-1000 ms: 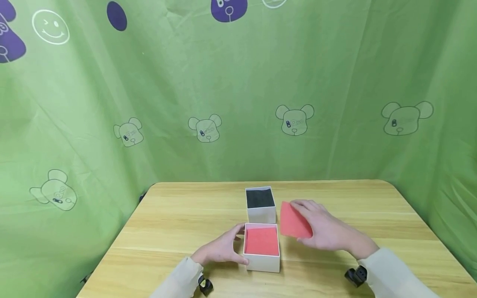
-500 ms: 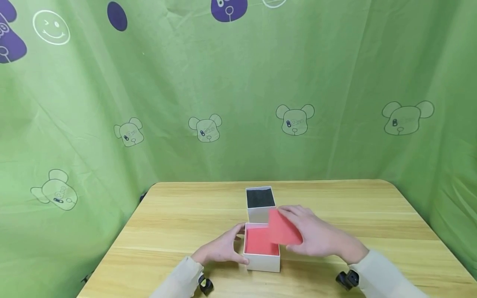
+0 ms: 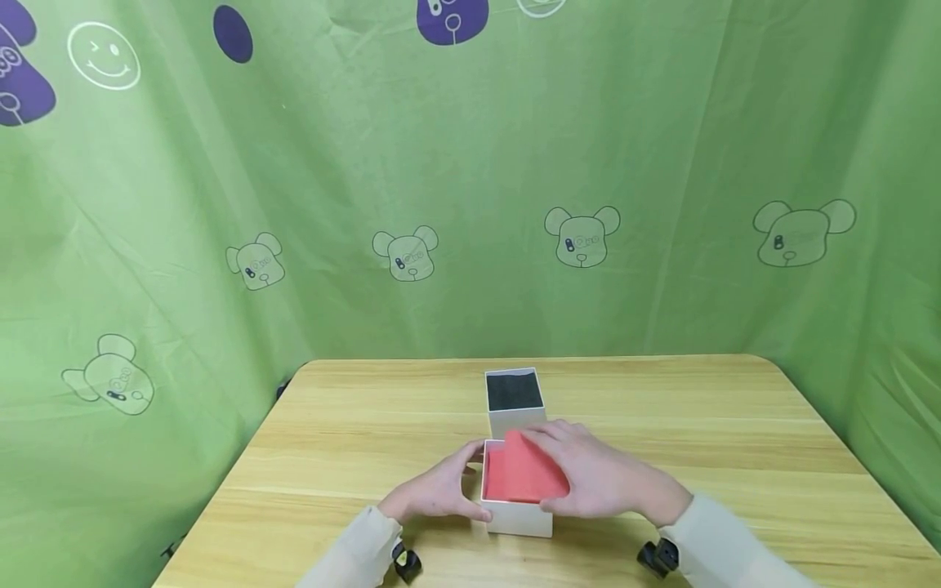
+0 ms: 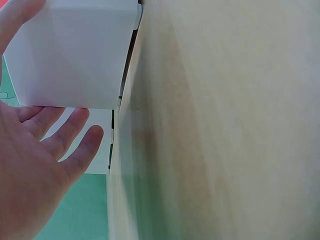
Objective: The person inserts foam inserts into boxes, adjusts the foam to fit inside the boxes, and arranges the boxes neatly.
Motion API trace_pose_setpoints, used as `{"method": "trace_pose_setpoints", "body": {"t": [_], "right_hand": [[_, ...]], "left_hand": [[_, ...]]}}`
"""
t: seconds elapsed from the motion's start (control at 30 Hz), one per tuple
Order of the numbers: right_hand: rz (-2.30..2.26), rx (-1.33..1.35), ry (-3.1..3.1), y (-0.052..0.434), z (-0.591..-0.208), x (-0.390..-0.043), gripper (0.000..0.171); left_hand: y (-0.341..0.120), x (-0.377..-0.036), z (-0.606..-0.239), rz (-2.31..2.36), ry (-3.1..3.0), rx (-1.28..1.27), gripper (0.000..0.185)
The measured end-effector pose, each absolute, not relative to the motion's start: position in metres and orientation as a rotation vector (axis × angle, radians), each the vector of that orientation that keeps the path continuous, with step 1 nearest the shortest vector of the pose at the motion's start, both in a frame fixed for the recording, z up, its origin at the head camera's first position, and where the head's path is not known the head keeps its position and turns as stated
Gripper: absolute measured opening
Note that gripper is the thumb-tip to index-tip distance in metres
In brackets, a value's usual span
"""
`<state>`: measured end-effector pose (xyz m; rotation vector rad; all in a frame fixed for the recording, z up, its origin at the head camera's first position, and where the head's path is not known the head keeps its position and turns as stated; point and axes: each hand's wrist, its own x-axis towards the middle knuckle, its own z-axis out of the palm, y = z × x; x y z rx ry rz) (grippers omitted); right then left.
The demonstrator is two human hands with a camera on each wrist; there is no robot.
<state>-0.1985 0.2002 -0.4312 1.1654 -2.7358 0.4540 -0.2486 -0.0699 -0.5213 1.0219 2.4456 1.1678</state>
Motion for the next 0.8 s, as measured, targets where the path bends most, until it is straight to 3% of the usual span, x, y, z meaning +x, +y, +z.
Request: {"method": "trace_pose_setpoints", "body": {"t": [0.8], "right_hand": [[0.455,1.179,-2.805,0.174,-0.451,-0.21,0.081]], "left_hand": [[-0.07,-0.249,-0.521,1.234,2.394,1.108,0.094]]}}
